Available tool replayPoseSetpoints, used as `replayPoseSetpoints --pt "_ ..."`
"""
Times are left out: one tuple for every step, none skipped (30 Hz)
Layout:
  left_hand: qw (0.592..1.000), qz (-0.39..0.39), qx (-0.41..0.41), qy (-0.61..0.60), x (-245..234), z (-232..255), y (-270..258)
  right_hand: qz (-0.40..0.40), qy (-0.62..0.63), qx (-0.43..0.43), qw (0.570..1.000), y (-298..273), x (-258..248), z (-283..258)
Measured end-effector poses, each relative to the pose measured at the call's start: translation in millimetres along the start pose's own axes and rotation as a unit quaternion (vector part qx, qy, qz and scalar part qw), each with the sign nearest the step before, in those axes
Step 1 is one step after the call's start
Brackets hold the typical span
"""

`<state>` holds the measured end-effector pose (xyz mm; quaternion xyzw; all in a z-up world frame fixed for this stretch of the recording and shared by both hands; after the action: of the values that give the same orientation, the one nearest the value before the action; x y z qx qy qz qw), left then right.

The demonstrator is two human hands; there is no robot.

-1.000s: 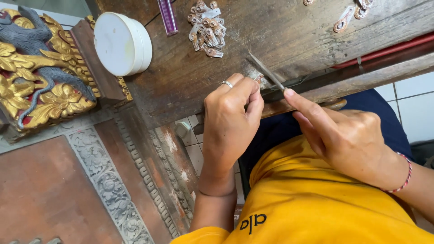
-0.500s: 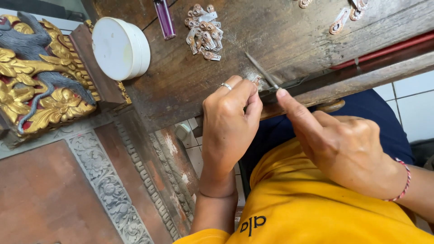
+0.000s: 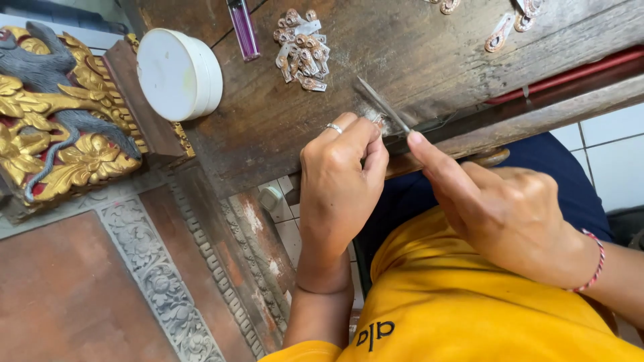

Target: Using a thin metal tool to clean or refine small, ornate metal jewelry components on a wooden workbench.

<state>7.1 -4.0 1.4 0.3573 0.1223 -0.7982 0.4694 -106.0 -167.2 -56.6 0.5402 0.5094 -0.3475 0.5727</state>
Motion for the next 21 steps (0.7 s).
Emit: replayPoseSetpoints --pt "1.000 0.000 -0.001 0.000 0 0 2 -0.001 0.000 -0.001 1.000 -6 -2 2" --pt "1.000 0.000 0.001 -0.004 0 1 2 0.001 0.009 -0.012 1.000 -14 -4 2" --pt "1.000 -0.001 0.002 -0.007 -1 2 2 0.002 0.018 -0.024 1.000 -22 -6 2" --pt "1.000 -0.001 0.003 -0.007 -1 2 2 0.002 0.018 -0.023 1.000 -27 -3 1" --pt "1.000 -0.001 0.007 -0.010 -2 2 2 -0.023 0.022 -0.030 0.999 -33 1 0" --pt "1.000 -0.001 0.011 -0.013 -2 3 3 -0.049 0.026 -0.036 0.998 -39 4 -1" --pt "1.000 -0.002 0.011 -0.013 -3 2 3 -0.049 0.026 -0.035 0.998 -32 10 -1" --pt "1.000 -0.004 0.017 -0.016 -3 2 4 -0.033 0.019 -0.035 0.999 -25 15 -1" --pt "1.000 -0.006 0.023 -0.019 -4 2 3 -0.018 0.013 -0.034 0.999 -19 19 -2" --pt "1.000 -0.007 0.023 -0.019 -3 2 2 -0.018 0.012 -0.034 0.999 -15 23 -2" --pt "1.000 -0.005 0.016 -0.018 -2 2 1 0.001 0.015 -0.022 1.000 -10 26 -2" --pt "1.000 -0.001 0.012 -0.018 -2 1 2 0.022 0.015 -0.010 1.000 -4 30 -1" --pt "1.000 0.000 0.015 -0.018 -2 2 4 0.024 0.013 -0.010 1.000 -6 27 0" --pt "1.000 0.000 0.013 -0.015 -2 2 4 0.019 0.042 -0.014 0.999 -9 23 1" --pt "1.000 0.001 0.011 -0.012 -2 3 4 0.014 0.071 -0.019 0.997 -12 20 1" --pt "1.000 0.000 0.009 -0.013 -3 3 4 0.013 0.072 -0.018 0.997 -20 18 1" --pt "1.000 -0.001 0.016 -0.014 -3 3 4 -0.005 0.067 -0.025 0.997 -28 18 0" --pt "1.000 -0.002 0.022 -0.015 -4 3 4 -0.024 0.063 -0.032 0.997 -37 16 0" --pt "1.000 -0.003 0.020 -0.016 -4 4 4 -0.026 0.064 -0.031 0.997 -35 17 0" --pt "1.000 -0.004 0.022 -0.018 -5 5 4 -0.027 0.048 -0.029 0.998 -34 18 0" --pt "1.000 -0.005 0.024 -0.019 -5 6 5 -0.028 0.032 -0.027 0.999 -32 18 1"
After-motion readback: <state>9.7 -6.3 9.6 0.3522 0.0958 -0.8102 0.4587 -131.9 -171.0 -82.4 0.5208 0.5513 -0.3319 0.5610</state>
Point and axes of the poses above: each hand's wrist, its own y-axis towards the middle knuckle, its own x-axis out of the palm, z = x × y, the point moved 1 cm from there along y, towards the middle knuckle, and after that the axes turned 11 degrees about -y, right-handed, at the moved point
